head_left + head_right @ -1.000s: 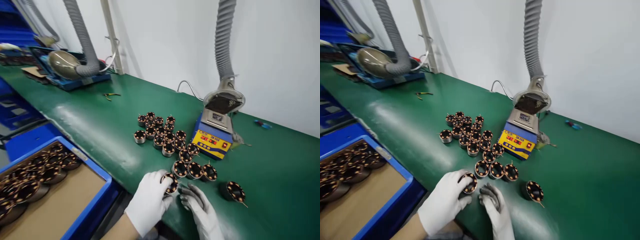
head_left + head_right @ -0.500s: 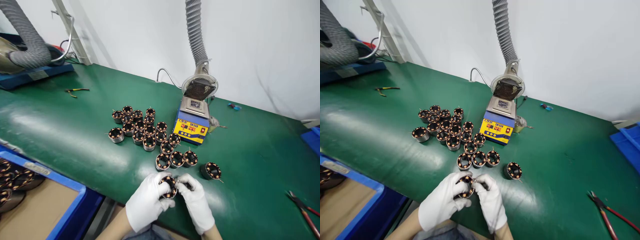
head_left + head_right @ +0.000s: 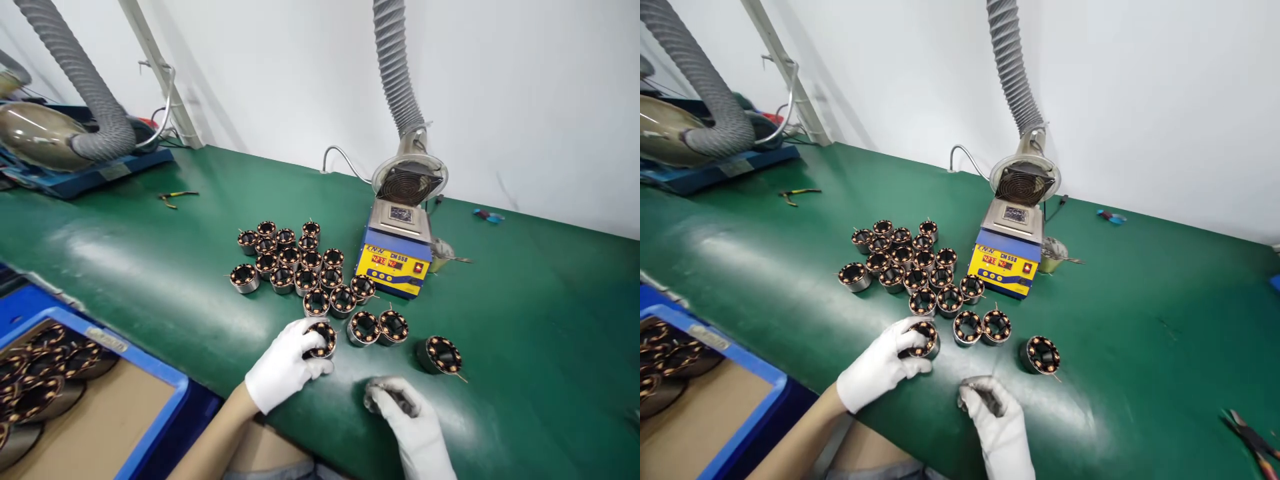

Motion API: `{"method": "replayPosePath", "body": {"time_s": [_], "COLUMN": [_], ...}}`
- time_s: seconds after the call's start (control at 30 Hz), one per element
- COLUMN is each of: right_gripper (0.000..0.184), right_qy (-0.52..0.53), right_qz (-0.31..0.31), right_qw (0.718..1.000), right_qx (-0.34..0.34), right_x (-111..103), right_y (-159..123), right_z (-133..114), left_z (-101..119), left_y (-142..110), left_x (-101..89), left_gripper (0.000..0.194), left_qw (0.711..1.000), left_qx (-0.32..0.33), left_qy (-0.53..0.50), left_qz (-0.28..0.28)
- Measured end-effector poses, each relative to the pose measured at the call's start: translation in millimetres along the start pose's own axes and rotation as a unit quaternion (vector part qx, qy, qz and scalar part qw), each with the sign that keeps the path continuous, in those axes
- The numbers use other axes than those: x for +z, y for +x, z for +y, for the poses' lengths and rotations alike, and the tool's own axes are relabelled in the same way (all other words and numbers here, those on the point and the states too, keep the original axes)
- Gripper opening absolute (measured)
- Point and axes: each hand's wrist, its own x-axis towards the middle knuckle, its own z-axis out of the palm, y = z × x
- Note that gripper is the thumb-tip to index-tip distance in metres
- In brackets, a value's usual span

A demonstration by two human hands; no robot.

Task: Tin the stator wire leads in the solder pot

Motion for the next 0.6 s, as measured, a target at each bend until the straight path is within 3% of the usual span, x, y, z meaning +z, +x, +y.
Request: {"method": "replayPosePath", "body": {"time_s": [0.1,0.2,0.3,0.4,0.53,0.6], "right_gripper": [0.039,0.059,0.064,0.063,0.044,0.034], "right_qy": [0.120,0.162,0.174,0.224,0.312,0.346], "right_qz": [-0.026,-0.148,-0.250,-0.283,-0.247,-0.203], "right_qw": [0.991,0.971,0.948,0.927,0.900,0.894], "right_qx": [0.056,0.091,0.094,0.103,0.179,0.199], "right_x": [4,3,7,18,31,31], "right_y": [-1,-2,-4,-9,-17,-17], "right_z": [-1,-4,-6,-11,-13,-10], "left_z": [10,12,8,6,12,18], "left_y": [-5,-7,-3,4,0,-8], "left_x": [7.8,17.6,24.2,25.5,26.0,29.1], "left_gripper": [0.013,0.016,0.012,0.011,0.014,0.039], "left_qw": [0.996,0.973,0.933,0.905,0.932,0.966], "left_qx": [0.011,0.040,-0.007,-0.055,-0.044,-0.026], "left_qy": [-0.086,-0.212,-0.339,-0.403,-0.327,-0.235], "left_qz": [-0.016,-0.080,-0.119,-0.129,-0.152,-0.105]}}
